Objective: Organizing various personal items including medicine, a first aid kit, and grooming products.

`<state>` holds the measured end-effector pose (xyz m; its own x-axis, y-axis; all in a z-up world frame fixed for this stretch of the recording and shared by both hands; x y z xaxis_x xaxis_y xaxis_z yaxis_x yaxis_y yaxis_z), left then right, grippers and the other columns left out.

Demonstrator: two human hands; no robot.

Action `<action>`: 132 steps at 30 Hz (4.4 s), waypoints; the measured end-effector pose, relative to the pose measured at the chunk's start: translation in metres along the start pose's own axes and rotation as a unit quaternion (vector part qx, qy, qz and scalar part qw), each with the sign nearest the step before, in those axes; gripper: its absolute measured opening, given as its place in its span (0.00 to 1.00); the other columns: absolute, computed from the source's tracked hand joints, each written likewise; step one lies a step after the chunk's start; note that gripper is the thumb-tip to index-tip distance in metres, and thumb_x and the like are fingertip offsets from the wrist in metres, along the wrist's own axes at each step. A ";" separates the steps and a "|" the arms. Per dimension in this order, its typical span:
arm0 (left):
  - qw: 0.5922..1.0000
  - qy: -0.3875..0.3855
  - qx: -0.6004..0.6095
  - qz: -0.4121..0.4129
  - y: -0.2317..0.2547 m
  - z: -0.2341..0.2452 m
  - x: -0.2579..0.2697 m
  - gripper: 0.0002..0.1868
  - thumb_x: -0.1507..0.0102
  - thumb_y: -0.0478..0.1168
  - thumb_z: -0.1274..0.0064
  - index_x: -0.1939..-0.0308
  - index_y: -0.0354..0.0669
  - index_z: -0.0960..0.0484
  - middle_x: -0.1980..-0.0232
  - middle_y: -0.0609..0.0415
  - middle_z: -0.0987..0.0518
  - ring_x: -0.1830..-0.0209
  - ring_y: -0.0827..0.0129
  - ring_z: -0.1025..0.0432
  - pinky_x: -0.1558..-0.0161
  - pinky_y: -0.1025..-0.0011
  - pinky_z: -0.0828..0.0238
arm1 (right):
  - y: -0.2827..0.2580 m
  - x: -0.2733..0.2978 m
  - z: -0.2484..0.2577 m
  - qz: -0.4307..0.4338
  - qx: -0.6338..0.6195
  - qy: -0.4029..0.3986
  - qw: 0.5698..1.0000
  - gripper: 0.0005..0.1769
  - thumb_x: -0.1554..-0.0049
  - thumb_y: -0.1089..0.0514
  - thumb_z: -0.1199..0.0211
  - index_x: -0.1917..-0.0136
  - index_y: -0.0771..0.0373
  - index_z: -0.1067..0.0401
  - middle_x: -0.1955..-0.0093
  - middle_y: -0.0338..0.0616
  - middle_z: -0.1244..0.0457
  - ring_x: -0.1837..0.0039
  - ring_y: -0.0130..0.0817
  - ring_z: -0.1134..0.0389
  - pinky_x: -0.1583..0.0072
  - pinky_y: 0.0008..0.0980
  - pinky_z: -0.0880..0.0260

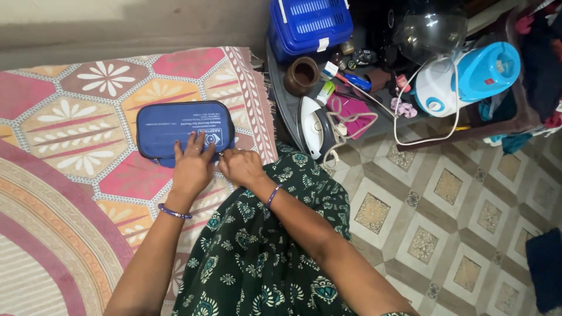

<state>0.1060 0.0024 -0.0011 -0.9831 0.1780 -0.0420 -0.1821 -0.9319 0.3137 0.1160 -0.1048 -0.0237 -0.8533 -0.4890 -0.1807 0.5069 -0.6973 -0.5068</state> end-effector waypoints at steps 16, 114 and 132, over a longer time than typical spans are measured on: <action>0.996 0.029 -0.061 -0.053 0.016 0.006 0.003 0.23 0.42 0.44 0.43 0.43 0.44 0.17 0.32 0.39 0.26 0.29 0.44 0.35 0.34 0.31 0.48 | 0.019 0.011 -0.004 -0.072 -0.047 -0.034 0.996 0.15 0.39 0.49 0.43 0.58 0.64 0.29 0.62 0.55 0.31 0.61 0.53 0.28 0.58 0.51 0.29; 0.977 -0.074 -0.146 -0.134 0.018 0.115 0.022 0.04 0.39 0.37 0.47 0.60 0.48 0.22 0.62 0.53 0.22 0.65 0.59 0.23 0.68 0.62 0.25 | 0.049 0.012 0.114 -0.037 -0.132 -0.003 0.991 0.13 0.37 0.50 0.41 0.47 0.59 0.25 0.48 0.47 0.30 0.49 0.52 0.28 0.49 0.44 0.27; 0.969 -0.055 0.195 0.144 0.001 0.033 -0.119 0.20 0.39 0.52 0.39 0.53 0.41 0.19 0.53 0.46 0.17 0.55 0.53 0.22 0.56 0.59 0.25 | 0.312 -0.038 0.129 -0.317 -0.261 0.075 0.909 0.10 0.38 0.53 0.39 0.48 0.59 0.24 0.59 0.43 0.29 0.58 0.29 0.26 0.55 0.30 0.28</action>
<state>0.2230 -0.0088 0.0357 -0.9807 -0.0192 0.1944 0.1402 -0.7619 0.6324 0.3219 -0.3710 -0.0664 -0.9807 0.0283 0.1933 -0.1850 -0.4521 -0.8726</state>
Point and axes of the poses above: each hand's wrist, its own x-axis away from the middle knuckle, its own z-axis out of the back of the hand, y = z × x, the point moved 10 cm from there along -x, towards the middle knuckle
